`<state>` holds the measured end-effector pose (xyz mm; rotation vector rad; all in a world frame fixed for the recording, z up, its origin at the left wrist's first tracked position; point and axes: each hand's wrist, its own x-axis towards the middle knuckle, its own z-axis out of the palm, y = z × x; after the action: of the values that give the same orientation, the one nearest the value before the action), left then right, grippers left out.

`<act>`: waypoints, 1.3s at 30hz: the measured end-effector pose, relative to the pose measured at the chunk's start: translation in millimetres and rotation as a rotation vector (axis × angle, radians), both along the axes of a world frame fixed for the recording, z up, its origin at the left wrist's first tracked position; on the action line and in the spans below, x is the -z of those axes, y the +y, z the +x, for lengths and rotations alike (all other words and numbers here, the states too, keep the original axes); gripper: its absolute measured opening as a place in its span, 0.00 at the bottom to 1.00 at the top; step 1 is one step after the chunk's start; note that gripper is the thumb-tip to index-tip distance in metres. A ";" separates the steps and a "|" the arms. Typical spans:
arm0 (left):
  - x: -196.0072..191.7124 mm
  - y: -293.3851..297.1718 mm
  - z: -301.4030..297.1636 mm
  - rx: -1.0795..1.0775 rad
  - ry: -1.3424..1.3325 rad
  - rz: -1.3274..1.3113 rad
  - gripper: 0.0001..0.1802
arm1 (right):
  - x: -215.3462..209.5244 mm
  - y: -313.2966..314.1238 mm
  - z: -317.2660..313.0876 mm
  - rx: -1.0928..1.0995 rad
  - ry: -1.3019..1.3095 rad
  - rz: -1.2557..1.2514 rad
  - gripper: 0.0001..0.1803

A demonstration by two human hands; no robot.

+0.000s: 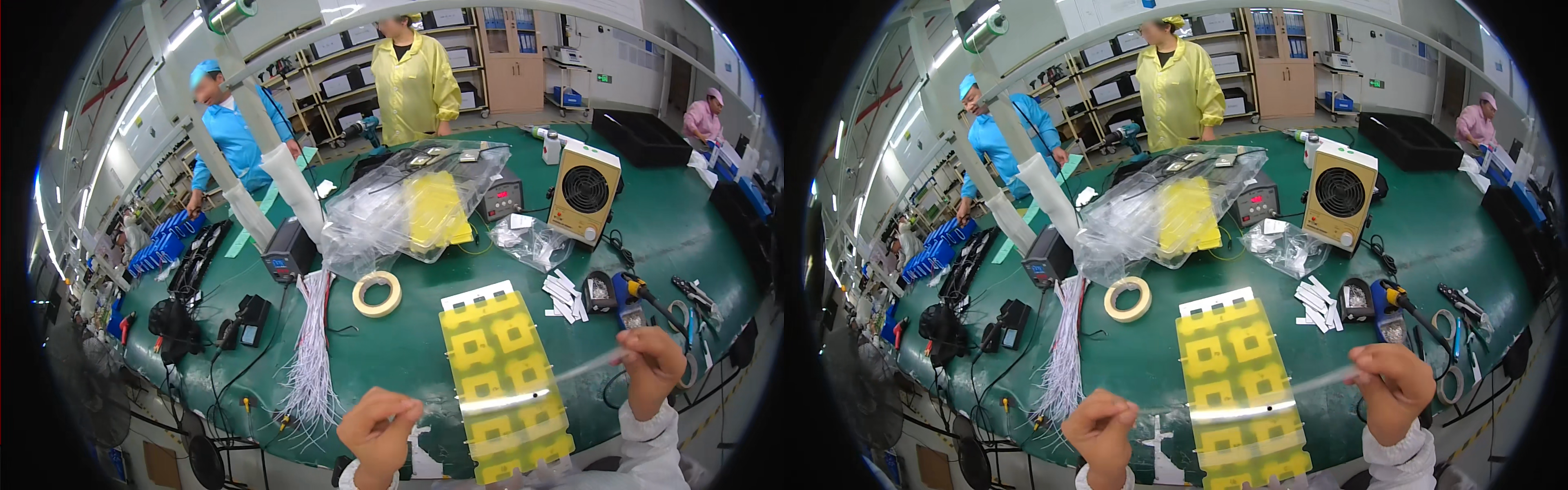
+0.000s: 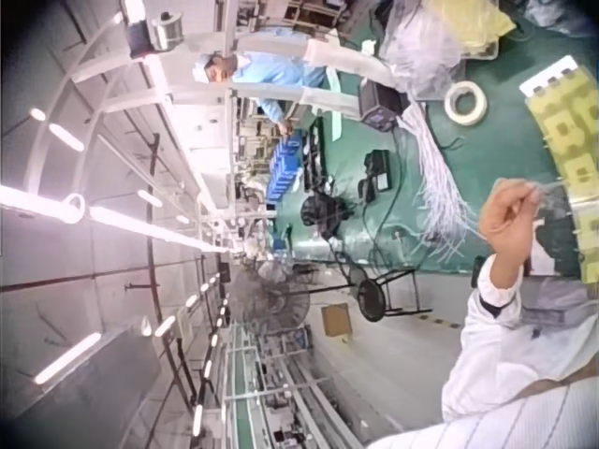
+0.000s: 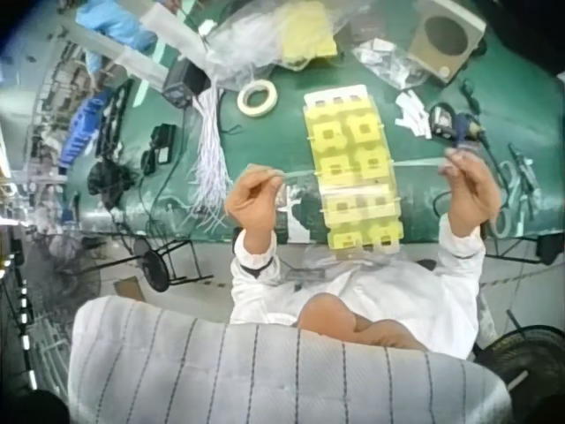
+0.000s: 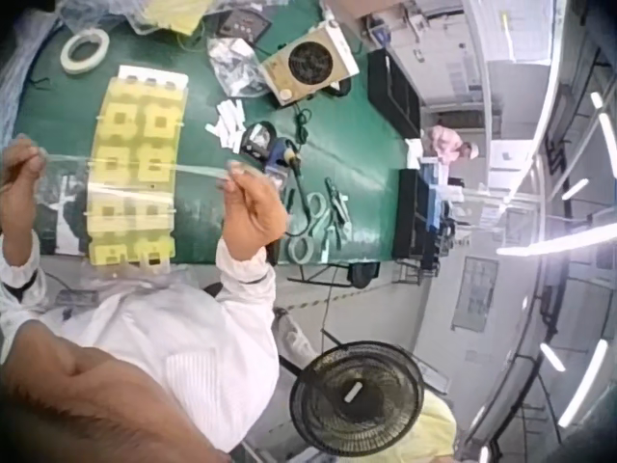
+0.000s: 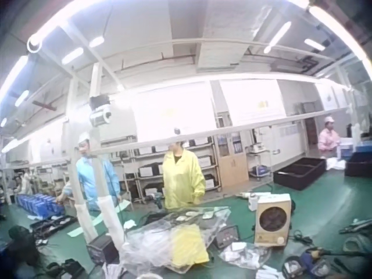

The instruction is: Assembling components and applying tape to a green battery pack on a production line.

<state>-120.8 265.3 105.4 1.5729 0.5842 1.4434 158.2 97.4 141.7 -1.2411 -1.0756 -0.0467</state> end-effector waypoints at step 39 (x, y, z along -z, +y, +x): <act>40.5 92.2 54.4 0.354 0.022 -0.840 0.17 | 38.8 99.3 46.1 0.072 0.298 -0.468 0.09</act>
<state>-66.4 357.5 64.8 0.9494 0.7516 0.7508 204.3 196.8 102.8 -1.6460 -0.8030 0.3433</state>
